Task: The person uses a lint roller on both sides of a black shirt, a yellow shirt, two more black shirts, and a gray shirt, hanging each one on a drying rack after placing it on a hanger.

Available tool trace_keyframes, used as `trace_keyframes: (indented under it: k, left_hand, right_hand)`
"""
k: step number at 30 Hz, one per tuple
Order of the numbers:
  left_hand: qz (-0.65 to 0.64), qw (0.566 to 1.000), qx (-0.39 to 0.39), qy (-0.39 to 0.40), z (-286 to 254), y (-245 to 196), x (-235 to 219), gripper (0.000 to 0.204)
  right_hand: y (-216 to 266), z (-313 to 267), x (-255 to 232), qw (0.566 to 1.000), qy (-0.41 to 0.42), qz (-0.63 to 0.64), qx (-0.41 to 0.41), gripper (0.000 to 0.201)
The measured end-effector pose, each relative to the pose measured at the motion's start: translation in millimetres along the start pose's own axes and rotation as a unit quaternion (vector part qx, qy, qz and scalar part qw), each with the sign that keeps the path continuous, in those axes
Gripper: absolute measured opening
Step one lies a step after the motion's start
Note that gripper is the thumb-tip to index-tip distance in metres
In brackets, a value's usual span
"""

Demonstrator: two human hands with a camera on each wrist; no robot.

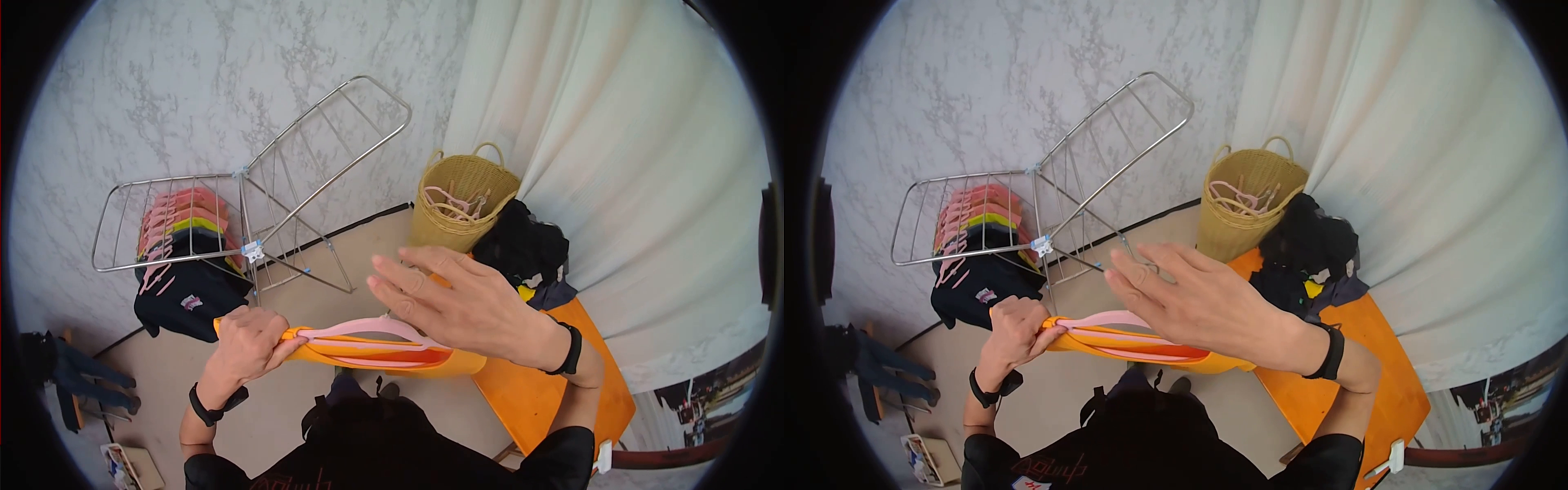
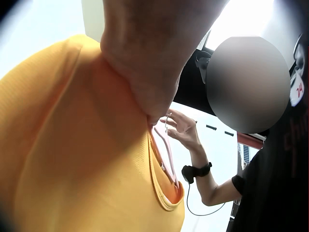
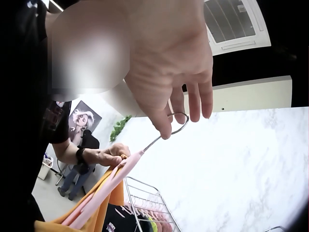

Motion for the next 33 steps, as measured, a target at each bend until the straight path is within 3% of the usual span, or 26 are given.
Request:
trace_keyframes:
  k: [2,3,5,9,10,11,12,14,15,17,18,19,21,22,25,31,33]
  left_hand:
    - [0.012,1.000,0.005,0.019,-5.9,-0.2,0.4,0.034]
    - [0.020,0.999,0.006,0.031,-9.5,-0.6,1.8,0.035]
    - [0.025,0.999,0.006,0.048,-15.5,-0.1,4.4,0.036]
    - [0.042,0.997,-0.005,0.061,-23.1,6.1,3.3,0.037]
    - [0.049,0.997,-0.003,0.057,-25.7,7.8,1.9,0.037]
    - [0.046,0.997,-0.005,0.060,-28.8,10.9,2.5,0.037]
    - [0.067,0.996,-0.008,0.061,-32.7,14.4,2.9,0.037]
    - [0.087,0.994,-0.015,0.060,-41.7,24.5,4.4,0.036]
    - [0.086,0.994,-0.026,0.059,-47.9,32.2,6.2,0.036]
    - [0.085,0.994,-0.043,0.059,-65.2,50.1,9.8,0.036]
    - [0.068,0.994,-0.063,0.064,-75.7,61.4,12.5,0.036]
    - [0.050,0.993,-0.082,0.069,-86.4,73.0,15.1,0.035]
    - [0.036,0.992,-0.098,0.068,-108.8,92.6,19.4,0.035]
    - [0.028,0.991,-0.112,0.064,-121.7,105.8,20.9,0.035]
    - [-0.001,0.984,-0.160,0.074,-171.9,150.9,31.0,0.035]
    - [-0.046,0.964,-0.233,0.123,-293.3,257.4,58.0,0.034]
    - [-0.049,0.956,-0.266,0.117,-333.5,289.2,66.7,0.033]
  right_hand:
    - [-1.4,-3.3,4.5,0.992,0.102,0.072,0.020,0.039]
    - [-3.2,0.7,4.5,0.991,0.105,0.079,0.017,0.039]
    - [-8.9,11.2,6.6,0.958,0.219,0.178,0.051,0.037]
    - [-28.8,29.5,27.1,0.930,0.251,0.252,0.090,0.031]
    - [-35.5,37.0,32.8,0.850,0.271,0.390,0.229,0.030]
    - [-39.3,40.9,39.2,0.730,0.281,0.510,0.359,0.029]
    - [-40.5,44.6,45.0,0.728,0.284,0.510,0.359,0.029]
    - [-43.6,47.4,63.3,0.579,0.299,0.609,0.453,0.027]
    - [-43.1,48.5,73.1,0.579,0.302,0.608,0.451,0.027]
    - [-30.9,54.1,87.9,0.720,0.234,0.584,0.294,0.032]
    - [-22.3,58.0,92.4,0.721,0.172,0.600,0.301,0.031]
    - [-18.7,69.1,100.7,0.720,0.175,0.602,0.300,0.031]
    - [-9.2,95.5,120.2,0.758,0.218,0.558,0.258,0.032]
    - [-0.8,112.0,131.5,0.774,0.195,0.538,0.271,0.034]
    - [20.3,168.5,178.6,0.749,0.250,0.535,0.299,0.035]
    - [64.8,273.8,309.3,0.709,0.262,0.574,0.316,0.027]
    - [70.8,291.3,344.0,0.682,0.111,0.605,0.396,0.029]
Point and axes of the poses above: each hand's wrist, its own z-axis towards the middle knuckle, its own x-axis out of the palm, y = z × x, the point moved 2 cm from there along z, towards the middle knuckle, and after that the axes turned 13 degrees about z, right-handed, at the moved point
